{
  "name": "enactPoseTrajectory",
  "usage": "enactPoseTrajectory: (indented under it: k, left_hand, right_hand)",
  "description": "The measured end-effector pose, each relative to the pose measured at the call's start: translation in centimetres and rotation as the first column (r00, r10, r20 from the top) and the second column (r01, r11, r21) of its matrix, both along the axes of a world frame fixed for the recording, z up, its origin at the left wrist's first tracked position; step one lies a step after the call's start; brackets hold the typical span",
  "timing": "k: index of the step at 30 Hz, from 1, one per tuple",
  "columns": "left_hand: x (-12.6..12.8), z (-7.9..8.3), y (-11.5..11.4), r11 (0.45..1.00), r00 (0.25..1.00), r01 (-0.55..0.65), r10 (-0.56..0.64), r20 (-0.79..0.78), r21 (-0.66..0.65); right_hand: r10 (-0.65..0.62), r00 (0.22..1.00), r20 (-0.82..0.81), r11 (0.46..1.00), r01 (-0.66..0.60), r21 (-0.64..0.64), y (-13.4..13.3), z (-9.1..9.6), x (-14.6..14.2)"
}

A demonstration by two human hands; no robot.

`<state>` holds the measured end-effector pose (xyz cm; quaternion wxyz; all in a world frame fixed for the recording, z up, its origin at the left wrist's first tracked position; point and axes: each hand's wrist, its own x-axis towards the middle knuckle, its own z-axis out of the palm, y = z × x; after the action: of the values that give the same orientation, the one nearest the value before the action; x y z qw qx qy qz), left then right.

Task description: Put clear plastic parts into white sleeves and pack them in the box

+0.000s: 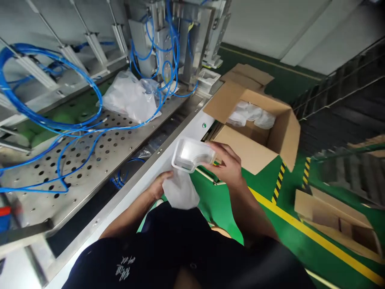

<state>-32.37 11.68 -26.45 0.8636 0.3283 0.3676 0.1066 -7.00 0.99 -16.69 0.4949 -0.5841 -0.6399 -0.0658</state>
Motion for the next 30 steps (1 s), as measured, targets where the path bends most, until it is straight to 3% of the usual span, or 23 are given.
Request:
enactPoseTrajectory:
  k: [3,7,10,14,18,20,23,25,28,30]
  left_hand:
    - [3.6,-0.8,-0.1,0.993,0.997,-0.064,0.067,-0.032,0.096]
    - [8.9,-1.8,-0.7,0.954,0.97,-0.202,0.226,-0.09,0.221]
    - [12.6,-2.3,-1.0,0.922,0.937,-0.268,0.316,-0.146,0.279]
    - [16.0,-2.3,-0.8,0.898,0.91,-0.296,0.369,-0.189,0.326]
    - [17.1,-1.9,0.9,0.858,0.878,-0.299,0.419,-0.232,0.419]
    - [17.0,-1.8,2.5,0.792,0.84,-0.233,0.457,-0.293,0.564]
    - [16.2,-2.0,5.8,0.605,0.745,0.014,0.524,-0.412,0.796]
    - [15.8,-2.4,8.1,0.51,0.685,0.161,0.559,-0.467,0.845]
    - [15.5,-3.4,11.0,0.47,0.623,0.294,0.566,-0.54,0.832]
    - [15.3,-4.2,12.2,0.473,0.597,0.37,0.538,-0.594,0.8]
  right_hand:
    - [-0.046,0.993,0.108,0.996,0.037,0.077,0.4,1.0,5.8]
    - [-0.086,0.982,0.166,0.996,0.088,0.0,1.2,2.2,13.1]
    - [-0.03,0.985,0.169,0.999,0.036,-0.035,1.8,2.7,17.7]
    - [0.022,0.984,0.177,0.999,-0.016,-0.035,3.0,2.6,22.4]
    - [0.057,0.988,0.144,0.998,-0.058,-0.001,4.7,2.0,25.3]
    - [0.064,0.99,0.123,0.998,-0.066,0.005,5.7,1.5,26.2]
    - [0.042,0.995,0.086,0.999,-0.045,0.029,7.5,0.8,27.0]
    - [0.003,0.999,0.037,0.998,-0.005,0.065,8.9,-0.1,27.2]
    - [-0.124,0.982,-0.144,0.991,0.131,0.041,11.4,-2.3,27.7]
    - [-0.233,0.903,-0.361,0.972,0.229,-0.055,13.6,-4.4,28.6]
